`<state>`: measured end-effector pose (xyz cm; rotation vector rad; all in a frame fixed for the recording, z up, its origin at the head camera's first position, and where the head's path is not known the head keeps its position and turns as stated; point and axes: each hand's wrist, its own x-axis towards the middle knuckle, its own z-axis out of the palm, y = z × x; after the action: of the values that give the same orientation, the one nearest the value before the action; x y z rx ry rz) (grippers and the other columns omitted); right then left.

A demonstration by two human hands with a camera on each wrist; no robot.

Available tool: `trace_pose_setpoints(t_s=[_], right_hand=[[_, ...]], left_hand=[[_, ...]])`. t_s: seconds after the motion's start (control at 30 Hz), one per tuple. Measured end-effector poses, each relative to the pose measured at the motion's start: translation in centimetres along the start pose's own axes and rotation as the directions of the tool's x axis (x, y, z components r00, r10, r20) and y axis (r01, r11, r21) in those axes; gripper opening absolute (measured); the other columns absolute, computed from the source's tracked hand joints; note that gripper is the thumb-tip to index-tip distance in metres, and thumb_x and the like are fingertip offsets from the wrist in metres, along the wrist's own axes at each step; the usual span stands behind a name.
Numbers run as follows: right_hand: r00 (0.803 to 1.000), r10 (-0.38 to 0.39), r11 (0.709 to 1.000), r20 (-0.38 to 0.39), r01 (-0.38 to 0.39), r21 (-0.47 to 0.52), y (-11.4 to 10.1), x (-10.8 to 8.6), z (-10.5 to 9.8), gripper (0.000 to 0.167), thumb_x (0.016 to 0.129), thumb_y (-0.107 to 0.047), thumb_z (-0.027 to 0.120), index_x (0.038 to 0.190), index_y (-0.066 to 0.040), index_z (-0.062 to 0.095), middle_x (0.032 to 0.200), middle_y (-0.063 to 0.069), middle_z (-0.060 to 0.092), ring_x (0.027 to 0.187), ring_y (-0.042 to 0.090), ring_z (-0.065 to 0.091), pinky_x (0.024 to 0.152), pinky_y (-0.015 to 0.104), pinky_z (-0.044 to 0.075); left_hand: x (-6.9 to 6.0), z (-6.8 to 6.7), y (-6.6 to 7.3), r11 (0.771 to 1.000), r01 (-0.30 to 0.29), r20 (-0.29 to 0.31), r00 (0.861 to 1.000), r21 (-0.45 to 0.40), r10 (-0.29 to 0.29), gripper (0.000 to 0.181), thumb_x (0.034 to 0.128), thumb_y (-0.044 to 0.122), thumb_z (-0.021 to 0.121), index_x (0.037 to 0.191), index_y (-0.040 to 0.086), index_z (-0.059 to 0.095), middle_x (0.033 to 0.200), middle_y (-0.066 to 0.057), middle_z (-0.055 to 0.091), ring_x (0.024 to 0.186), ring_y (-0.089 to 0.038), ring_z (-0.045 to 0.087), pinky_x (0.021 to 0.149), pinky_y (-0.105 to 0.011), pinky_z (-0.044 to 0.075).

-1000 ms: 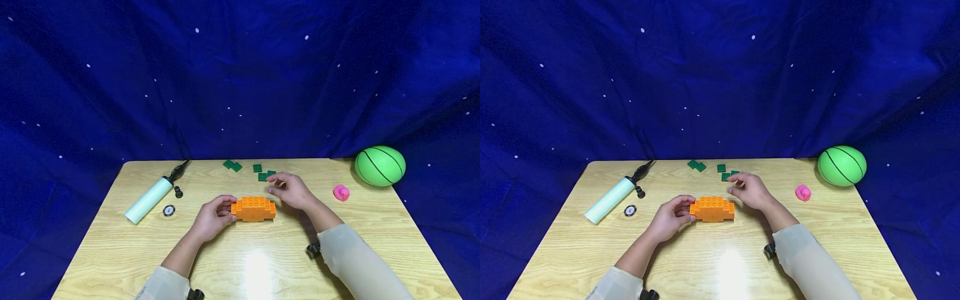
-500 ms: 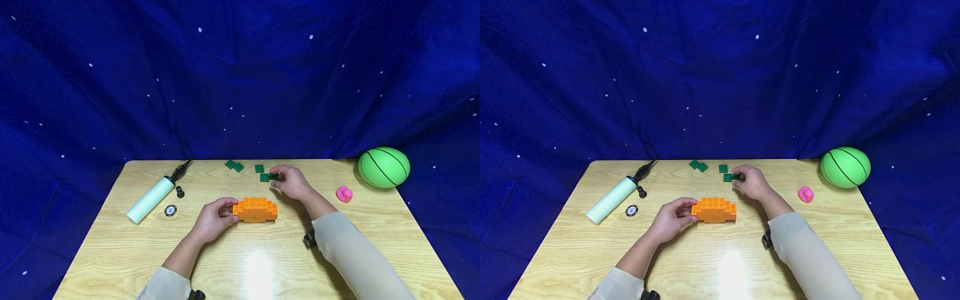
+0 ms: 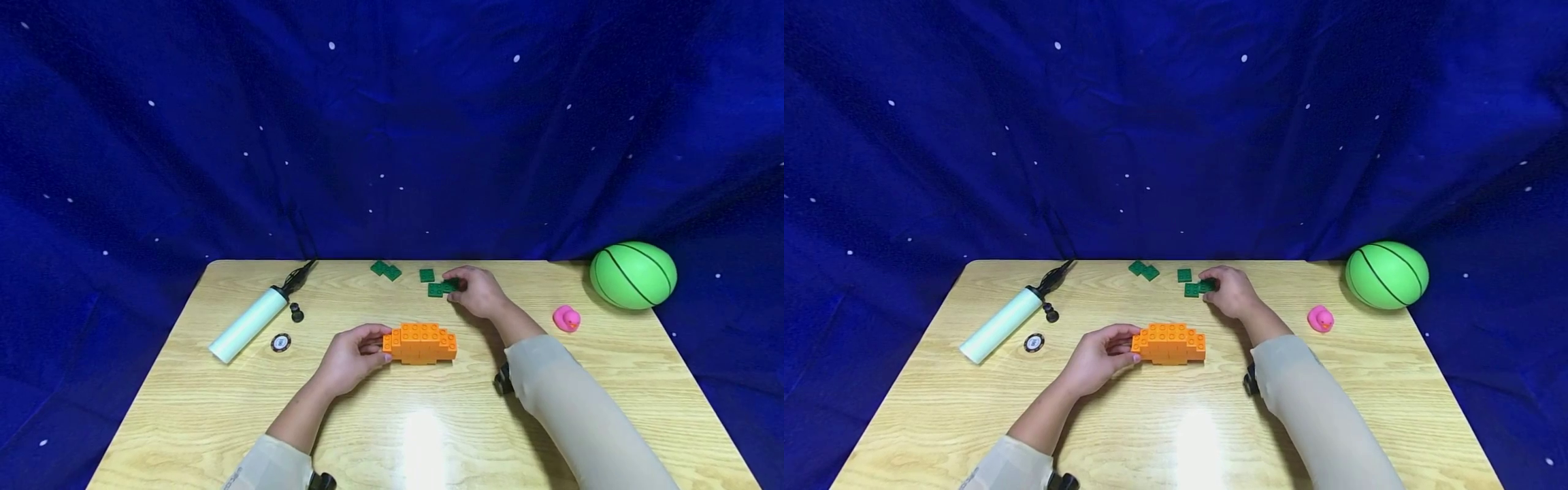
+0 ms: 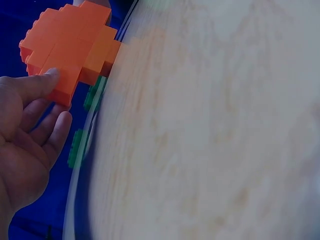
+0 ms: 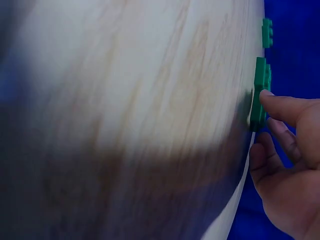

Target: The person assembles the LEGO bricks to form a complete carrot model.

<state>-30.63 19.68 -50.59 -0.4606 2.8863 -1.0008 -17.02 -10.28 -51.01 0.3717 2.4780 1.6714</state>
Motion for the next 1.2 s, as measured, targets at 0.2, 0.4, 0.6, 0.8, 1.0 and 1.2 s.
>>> trace_pose_setpoints(t_s=[0.2, 0.4, 0.6, 0.8, 1.0, 1.2], right_hand=[[1.0, 0.023, 0.999, 0.015, -0.022, -0.042, 0.1, 0.5, 0.2, 0.042, 0.09, -0.009, 0.081, 0.131, -0.008, 0.071, 0.133, 0.015, 0.066, 0.108, 0.03, 0.065, 0.094, 0.047, 0.053], [0.999, 0.03, 0.998, 0.022, -0.029, -0.052, 0.1, 0.3, 0.2, 0.039, 0.093, -0.008, 0.078, 0.131, -0.007, 0.071, 0.136, 0.016, 0.066, 0.123, 0.036, 0.061, 0.105, 0.05, 0.049], [0.999, 0.021, 0.997, 0.027, -0.019, -0.072, 0.1, 0.0, 0.0, 0.037, 0.093, -0.009, 0.077, 0.129, -0.006, 0.072, 0.135, 0.017, 0.067, 0.125, 0.037, 0.061, 0.106, 0.05, 0.049], [0.999, 0.021, 0.998, 0.03, -0.019, -0.065, -0.1, -0.7, -0.6, 0.035, 0.095, -0.013, 0.076, 0.129, -0.006, 0.072, 0.135, 0.017, 0.066, 0.125, 0.038, 0.061, 0.105, 0.052, 0.049], [1.0, 0.02, 0.999, 0.02, -0.019, -0.048, -0.2, -1.7, -1.2, 0.035, 0.096, -0.014, 0.075, 0.13, -0.007, 0.072, 0.132, 0.017, 0.068, 0.107, 0.031, 0.067, 0.09, 0.047, 0.056], [1.0, 0.016, 1.0, 0.02, -0.016, -0.003, -0.5, -2.6, -1.9, 0.037, 0.096, -0.014, 0.075, 0.132, -0.006, 0.07, 0.109, 0.011, 0.071, 0.077, 0.017, 0.063, 0.062, 0.033, 0.051]], left_hand=[[0.1, 0.0, 0.0, 1.0, -0.012, 0.011, 1.0, 0.002, 0.012, 0.039, 0.09, 0.006, 0.081, 0.127, 0.017, 0.071, 0.122, -0.007, 0.071, 0.104, -0.019, 0.07, 0.088, -0.026, 0.058], [0.2, 0.1, 0.0, 1.0, -0.008, 0.015, 1.0, 0.013, 0.008, 0.039, 0.0904, 0.007, 0.081, 0.127, 0.017, 0.071, 0.122, -0.006, 0.071, 0.104, -0.019, 0.07, 0.088, -0.026, 0.058], [0.1, 0.1, 0.0, 1.0, 0.0, 0.017, 1.0, 0.015, 0.0, 0.039, 0.0906, 0.008, 0.081, 0.127, 0.018, 0.071, 0.123, -0.006, 0.071, 0.105, -0.019, 0.07, 0.088, -0.026, 0.058], [0.0, 0.0, 0.0, 1.0, 0.001, 0.014, 1.0, 0.009, -0.001, 0.041, 0.0901, 0.007, 0.081, 0.128, 0.017, 0.071, 0.123, -0.008, 0.071, 0.104, -0.02, 0.07, 0.088, -0.025, 0.058], [0.0, 0.0, 0.1, 1.0, 0.0, 0.014, 1.0, 0.005, -0.001, 0.041, 0.0901, 0.006, 0.081, 0.128, 0.015, 0.07, 0.123, -0.008, 0.071, 0.105, -0.02, 0.07, 0.087, -0.025, 0.058], [0.0, 0.1, 0.3, 1.0, 0.007, 0.015, 1.0, 0.001, -0.007, 0.04, 0.0902, 0.005, 0.08, 0.128, 0.015, 0.07, 0.123, -0.009, 0.071, 0.105, -0.021, 0.07, 0.087, -0.026, 0.058]])
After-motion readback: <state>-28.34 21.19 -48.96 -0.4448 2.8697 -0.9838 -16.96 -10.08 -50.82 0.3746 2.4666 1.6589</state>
